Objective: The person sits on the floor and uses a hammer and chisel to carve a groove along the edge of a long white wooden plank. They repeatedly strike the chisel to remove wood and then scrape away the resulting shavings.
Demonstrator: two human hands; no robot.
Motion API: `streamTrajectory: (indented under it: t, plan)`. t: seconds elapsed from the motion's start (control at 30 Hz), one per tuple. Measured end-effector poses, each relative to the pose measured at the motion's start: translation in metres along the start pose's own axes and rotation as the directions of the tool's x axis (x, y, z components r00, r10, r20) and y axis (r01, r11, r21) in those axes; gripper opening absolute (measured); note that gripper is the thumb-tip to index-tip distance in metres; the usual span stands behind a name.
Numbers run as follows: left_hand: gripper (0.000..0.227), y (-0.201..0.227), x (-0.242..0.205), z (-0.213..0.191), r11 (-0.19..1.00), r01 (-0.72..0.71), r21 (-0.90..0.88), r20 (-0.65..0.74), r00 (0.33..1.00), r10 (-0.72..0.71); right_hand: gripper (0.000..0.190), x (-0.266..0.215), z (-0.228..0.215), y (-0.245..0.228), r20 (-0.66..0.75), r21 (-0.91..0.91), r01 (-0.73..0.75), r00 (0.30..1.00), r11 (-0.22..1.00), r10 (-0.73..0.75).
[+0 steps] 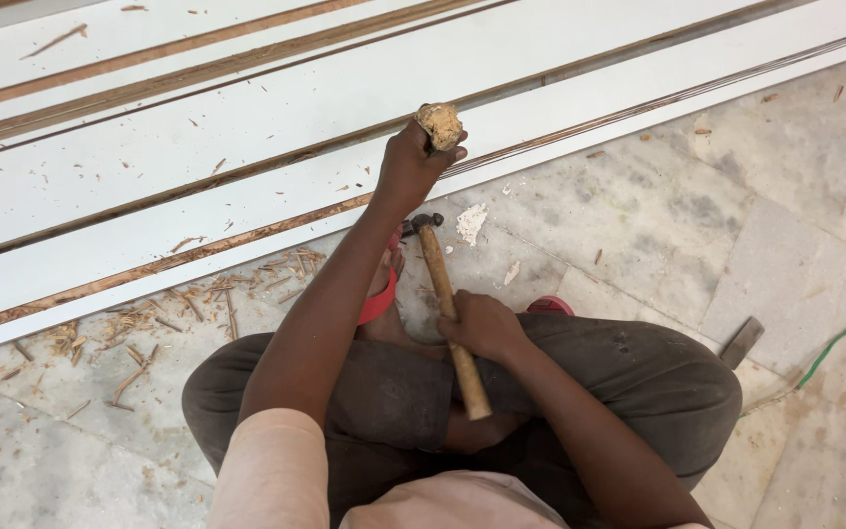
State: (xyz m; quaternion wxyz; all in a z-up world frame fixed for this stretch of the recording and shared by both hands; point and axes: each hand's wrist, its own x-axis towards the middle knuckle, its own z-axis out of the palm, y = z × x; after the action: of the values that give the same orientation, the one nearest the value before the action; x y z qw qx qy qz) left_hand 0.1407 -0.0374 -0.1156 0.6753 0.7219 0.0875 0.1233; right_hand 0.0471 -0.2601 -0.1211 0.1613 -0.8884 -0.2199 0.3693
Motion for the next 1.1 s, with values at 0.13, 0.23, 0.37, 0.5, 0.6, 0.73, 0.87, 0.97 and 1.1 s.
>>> streamTrajectory:
  t: [0.13,0.23,0.37,0.5,0.6,0.73,0.87,0.97,1.1]
  plan:
    - [0.040,0.009,0.009,0.000,0.892,0.139,0.431,0.008,0.987,-0.158,0.035,-0.015,-0.013,0.013,0.155,0.684,-0.222,0.975,0.695,0.159]
    - [0.039,0.008,0.013,0.007,0.874,0.007,0.486,0.060,0.997,-0.042,0.038,-0.046,-0.026,0.014,0.147,0.853,-0.224,0.970,0.471,0.195]
    - [0.040,0.005,0.016,0.014,0.873,-0.059,0.484,0.073,0.997,0.027,0.037,-0.087,-0.069,-0.002,-0.166,0.725,-0.066,0.949,0.685,0.267]
    - [0.040,0.006,0.016,0.016,0.868,-0.072,0.491,0.077,0.996,0.039,0.033,-0.143,-0.127,-0.029,-0.598,0.507,0.291,0.797,0.811,0.088]
    - [0.039,0.006,0.018,0.015,0.872,-0.048,0.487,0.068,0.998,0.017,0.037,-0.172,-0.156,-0.045,-0.858,0.286,0.631,0.503,0.721,-0.099]
    - [0.038,0.004,0.021,0.015,0.912,-0.092,0.400,0.063,0.995,0.073,0.032,-0.138,-0.160,-0.033,-0.942,0.237,0.733,0.334,0.638,-0.034]
    - [0.039,0.003,0.018,0.016,0.887,-0.062,0.459,0.062,0.997,0.037,0.035,-0.089,-0.115,-0.022,-0.738,-0.077,0.245,0.638,0.967,-0.220]
    - [0.040,0.004,0.016,0.011,0.868,-0.052,0.494,0.055,0.998,0.028,0.029,-0.097,-0.137,-0.019,-0.383,0.504,-0.020,0.891,0.863,0.244]
    - [0.041,0.001,0.023,0.011,0.875,-0.089,0.476,0.103,0.994,0.046,0.025,-0.142,-0.177,-0.033,-0.610,0.570,0.292,0.776,0.768,0.158]
